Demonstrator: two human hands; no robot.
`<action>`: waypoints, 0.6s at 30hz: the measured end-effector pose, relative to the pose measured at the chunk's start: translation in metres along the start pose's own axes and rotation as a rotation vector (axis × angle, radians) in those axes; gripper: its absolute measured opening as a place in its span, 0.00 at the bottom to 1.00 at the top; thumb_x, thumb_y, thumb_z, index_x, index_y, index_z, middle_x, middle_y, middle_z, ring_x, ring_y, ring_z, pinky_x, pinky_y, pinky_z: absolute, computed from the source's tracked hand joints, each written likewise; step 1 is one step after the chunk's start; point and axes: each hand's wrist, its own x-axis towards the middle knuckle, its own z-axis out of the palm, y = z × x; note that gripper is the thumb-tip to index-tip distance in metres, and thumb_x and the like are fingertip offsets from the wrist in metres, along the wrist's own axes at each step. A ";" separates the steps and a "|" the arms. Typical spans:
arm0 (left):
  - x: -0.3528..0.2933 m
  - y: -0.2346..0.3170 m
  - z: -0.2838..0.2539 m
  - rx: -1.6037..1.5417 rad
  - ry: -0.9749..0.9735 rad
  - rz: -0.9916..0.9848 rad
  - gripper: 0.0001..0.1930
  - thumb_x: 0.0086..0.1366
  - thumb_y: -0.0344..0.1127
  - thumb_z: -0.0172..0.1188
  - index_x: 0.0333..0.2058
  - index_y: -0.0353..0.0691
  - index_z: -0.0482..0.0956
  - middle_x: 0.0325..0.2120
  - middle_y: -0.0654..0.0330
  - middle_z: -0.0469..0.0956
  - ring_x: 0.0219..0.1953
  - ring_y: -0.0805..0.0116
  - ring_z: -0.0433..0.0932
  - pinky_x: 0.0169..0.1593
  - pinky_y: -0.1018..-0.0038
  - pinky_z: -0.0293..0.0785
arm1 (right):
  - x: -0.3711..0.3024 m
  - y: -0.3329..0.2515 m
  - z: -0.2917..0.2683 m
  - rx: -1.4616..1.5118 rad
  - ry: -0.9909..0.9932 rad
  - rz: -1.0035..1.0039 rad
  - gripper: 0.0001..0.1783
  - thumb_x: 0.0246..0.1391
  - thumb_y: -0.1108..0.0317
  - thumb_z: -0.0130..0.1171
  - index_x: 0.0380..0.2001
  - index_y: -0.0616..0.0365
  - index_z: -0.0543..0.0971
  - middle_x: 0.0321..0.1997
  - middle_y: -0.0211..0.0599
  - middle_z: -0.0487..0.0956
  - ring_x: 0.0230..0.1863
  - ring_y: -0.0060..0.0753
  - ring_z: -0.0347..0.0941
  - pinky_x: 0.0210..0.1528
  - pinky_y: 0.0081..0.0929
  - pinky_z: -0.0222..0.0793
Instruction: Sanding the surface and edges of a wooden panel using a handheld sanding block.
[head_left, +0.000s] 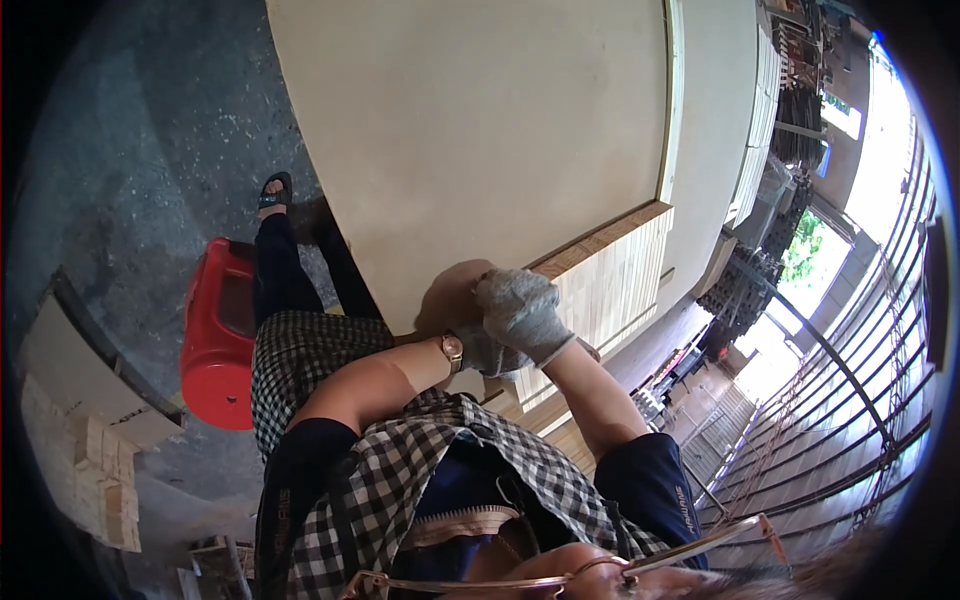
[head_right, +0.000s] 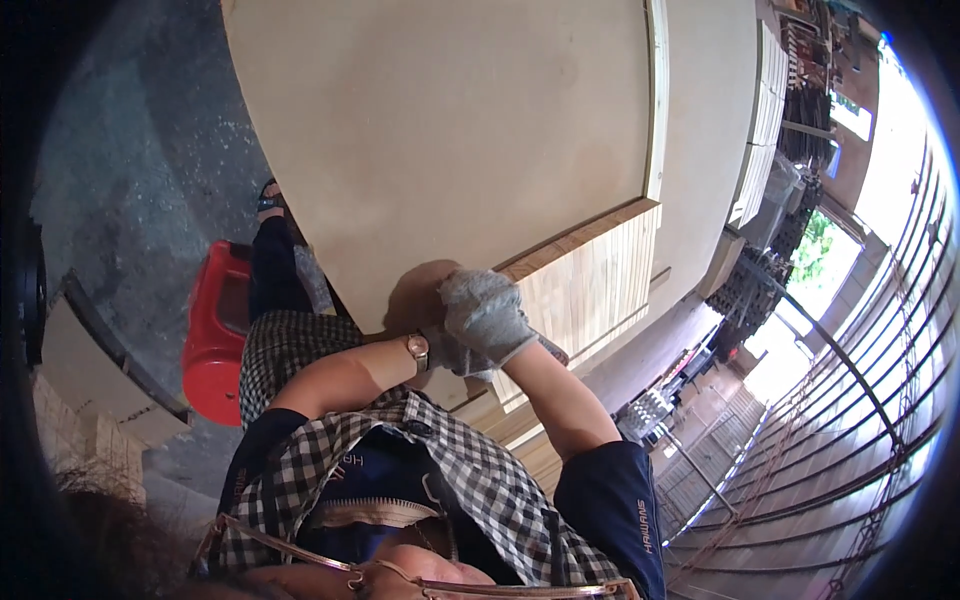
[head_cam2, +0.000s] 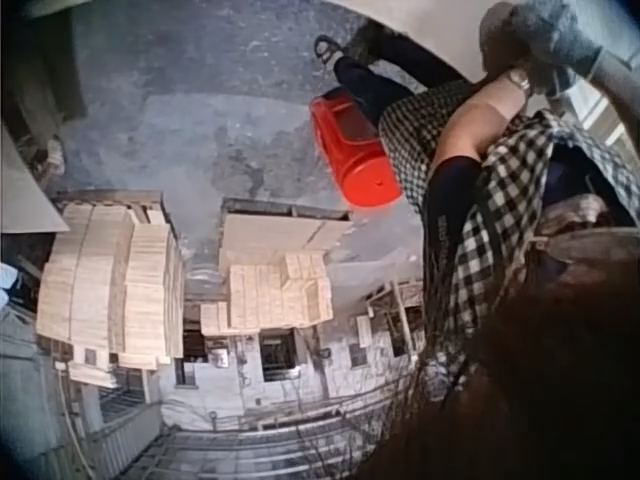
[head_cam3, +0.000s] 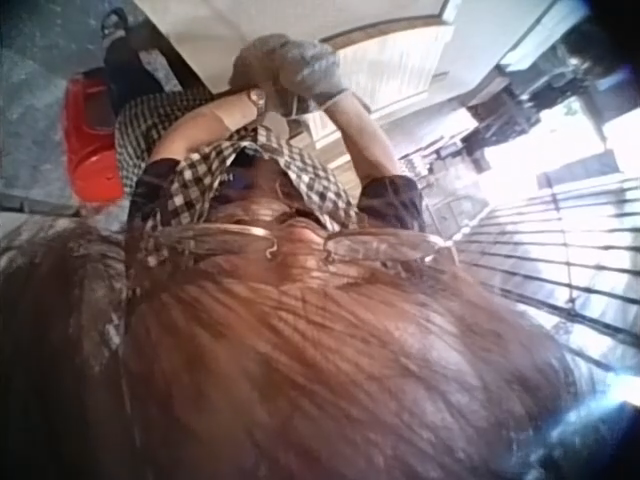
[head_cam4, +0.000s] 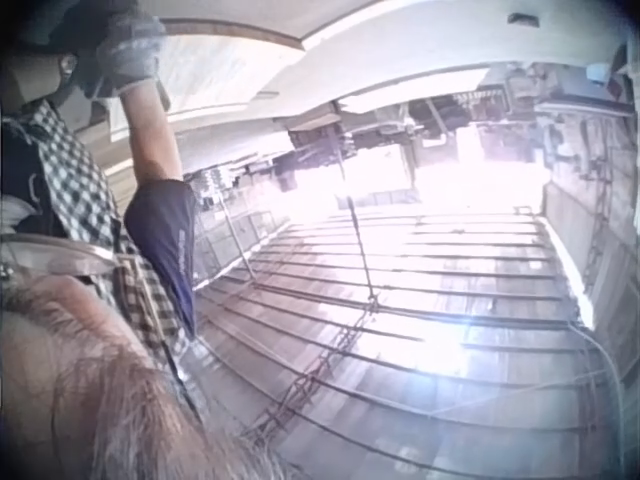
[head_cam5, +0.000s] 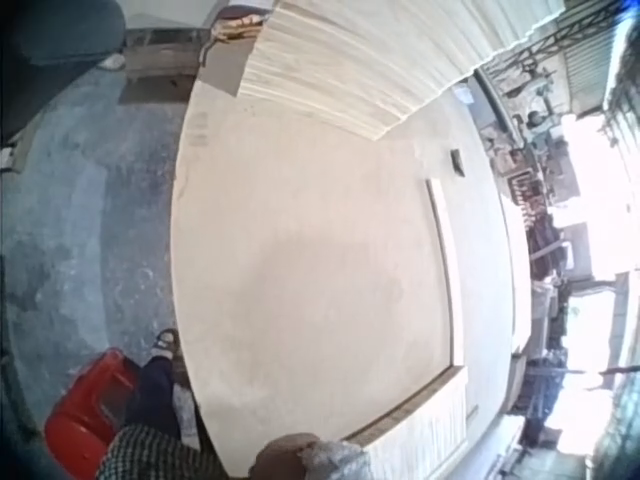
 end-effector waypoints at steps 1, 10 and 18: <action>-0.003 0.010 -0.011 0.132 -0.032 -0.015 0.21 0.62 0.41 0.42 0.51 0.41 0.66 0.48 0.58 0.70 0.52 0.66 0.66 0.59 0.72 0.55 | -0.003 0.004 0.005 -0.002 0.048 -0.020 0.08 0.37 0.65 0.52 0.21 0.53 0.77 0.22 0.40 0.76 0.25 0.44 0.75 0.26 0.38 0.70; 0.025 0.019 -0.007 1.477 0.349 0.719 0.24 0.52 0.45 0.43 0.38 0.28 0.75 0.38 0.44 0.74 0.44 0.53 0.72 0.53 0.59 0.63 | 0.003 0.118 -0.020 -0.201 0.028 0.545 0.12 0.37 0.59 0.54 0.24 0.52 0.79 0.24 0.44 0.77 0.30 0.45 0.75 0.30 0.38 0.71; 0.027 0.033 -0.007 1.041 -0.094 0.383 0.26 0.53 0.48 0.48 0.41 0.29 0.72 0.38 0.44 0.73 0.43 0.51 0.72 0.53 0.59 0.63 | -0.009 -0.027 0.005 0.113 -0.028 -0.100 0.15 0.31 0.53 0.58 0.15 0.54 0.78 0.20 0.42 0.75 0.24 0.41 0.73 0.25 0.34 0.67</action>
